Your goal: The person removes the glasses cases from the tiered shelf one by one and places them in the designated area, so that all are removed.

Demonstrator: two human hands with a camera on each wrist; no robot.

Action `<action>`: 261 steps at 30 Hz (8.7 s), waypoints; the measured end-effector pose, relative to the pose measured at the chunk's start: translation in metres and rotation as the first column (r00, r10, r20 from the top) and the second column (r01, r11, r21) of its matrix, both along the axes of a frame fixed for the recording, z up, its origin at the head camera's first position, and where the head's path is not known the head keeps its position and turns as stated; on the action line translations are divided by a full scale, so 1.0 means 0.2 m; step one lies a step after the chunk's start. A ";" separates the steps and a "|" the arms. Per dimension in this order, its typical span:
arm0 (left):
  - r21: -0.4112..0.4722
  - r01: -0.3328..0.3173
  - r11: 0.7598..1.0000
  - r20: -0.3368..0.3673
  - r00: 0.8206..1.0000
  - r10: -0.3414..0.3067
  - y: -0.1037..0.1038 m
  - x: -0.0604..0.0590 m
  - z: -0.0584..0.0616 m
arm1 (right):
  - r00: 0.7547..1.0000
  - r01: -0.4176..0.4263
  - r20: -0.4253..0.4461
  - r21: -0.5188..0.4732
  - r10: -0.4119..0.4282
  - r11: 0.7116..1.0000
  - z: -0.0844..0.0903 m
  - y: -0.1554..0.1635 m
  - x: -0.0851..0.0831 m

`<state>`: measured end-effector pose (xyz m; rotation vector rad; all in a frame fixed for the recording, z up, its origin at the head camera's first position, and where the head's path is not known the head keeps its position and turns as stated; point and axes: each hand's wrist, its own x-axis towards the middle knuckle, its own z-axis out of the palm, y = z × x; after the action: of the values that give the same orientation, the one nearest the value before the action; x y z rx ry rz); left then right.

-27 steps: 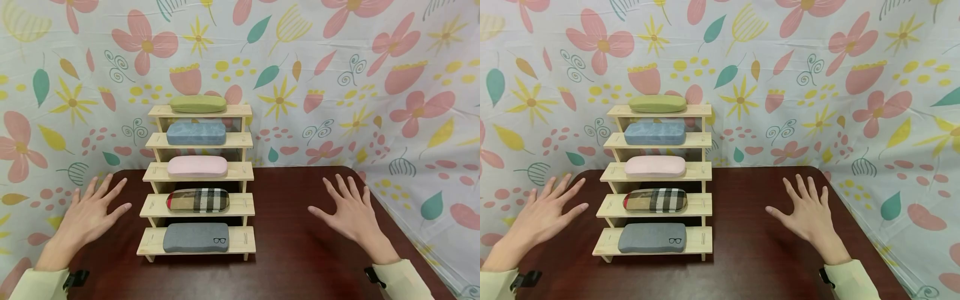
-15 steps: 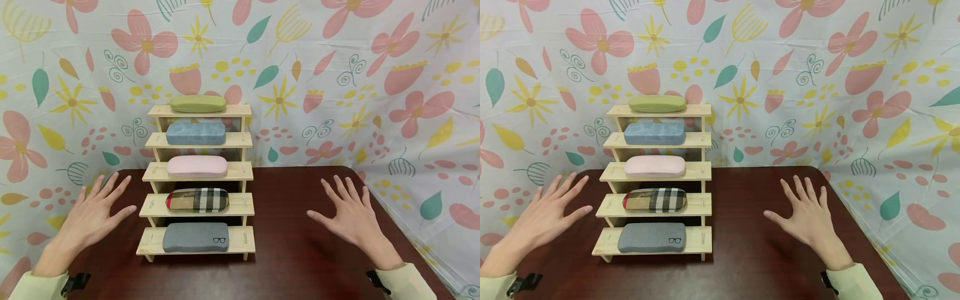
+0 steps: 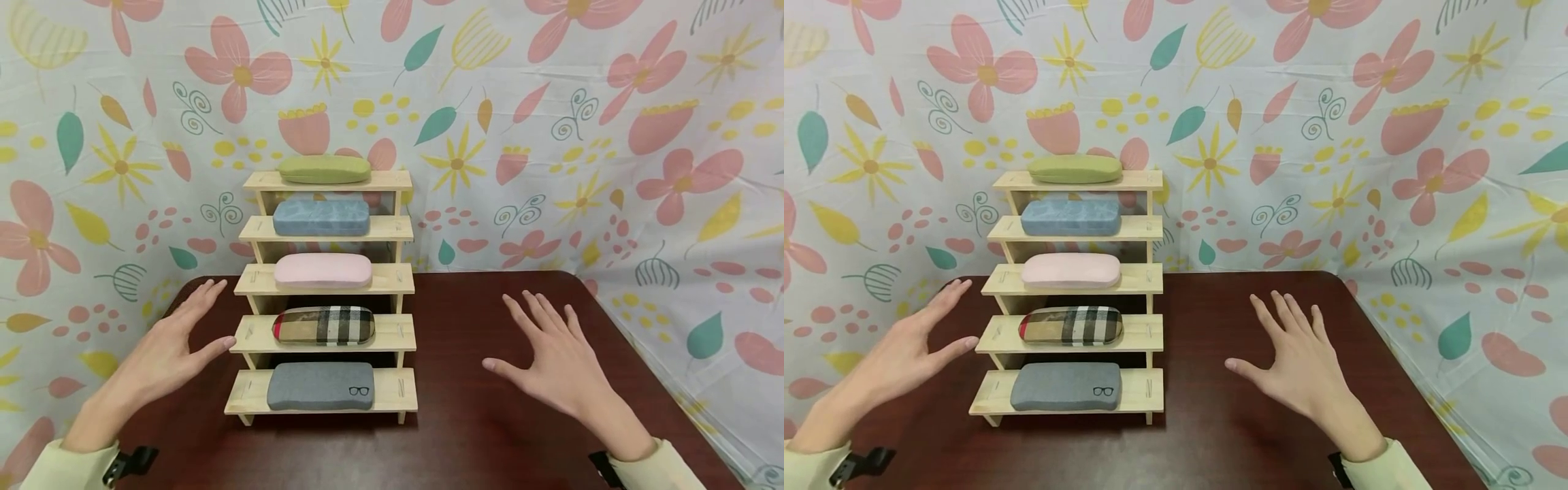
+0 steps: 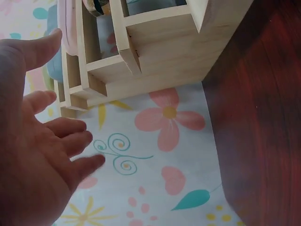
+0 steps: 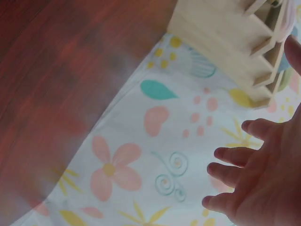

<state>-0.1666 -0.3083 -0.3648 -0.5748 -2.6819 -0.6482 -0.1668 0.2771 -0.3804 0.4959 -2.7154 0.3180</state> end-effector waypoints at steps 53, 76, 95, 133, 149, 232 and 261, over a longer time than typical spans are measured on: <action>0.485 0.229 0.844 0.169 0.922 -0.348 -0.02 -0.22 -0.14 | 0.809 -0.359 0.231 -0.533 0.540 0.766 -0.17 -0.76 0.11; 0.557 0.244 0.794 0.142 0.914 -0.381 -0.03 -0.21 -0.18 | 0.801 -0.311 0.299 -0.530 0.518 0.788 -0.24 -0.92 0.01; 0.539 0.226 0.811 0.143 0.925 -0.353 -0.02 -0.21 -0.18 | 0.808 -0.246 0.318 -0.584 0.497 0.774 -0.26 -0.99 0.00; 0.544 0.226 0.808 0.151 0.921 -0.360 -0.02 -0.21 -0.18 | 0.801 -0.137 0.371 -0.650 0.470 0.748 -0.27 -1.00 0.02; 0.550 0.227 0.803 0.160 0.916 -0.369 -0.02 -0.22 -0.18 | 0.831 -0.135 0.343 -0.641 0.438 0.756 -0.27 -1.00 0.04; 0.580 0.223 0.784 0.187 0.900 -0.394 -0.04 -0.23 -0.20 | 0.914 -0.161 0.202 -0.616 0.352 0.771 0.20 0.29 -0.39; 0.605 0.239 0.760 0.163 0.896 -0.412 -0.03 -0.22 -0.20 | 0.855 -0.022 0.417 -0.564 0.307 0.825 -0.02 0.43 -0.69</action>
<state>-0.2103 -0.3147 -0.4044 -0.8330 -2.4318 -1.6868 -0.3043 0.3626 -0.3845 0.5414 -2.8456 1.4012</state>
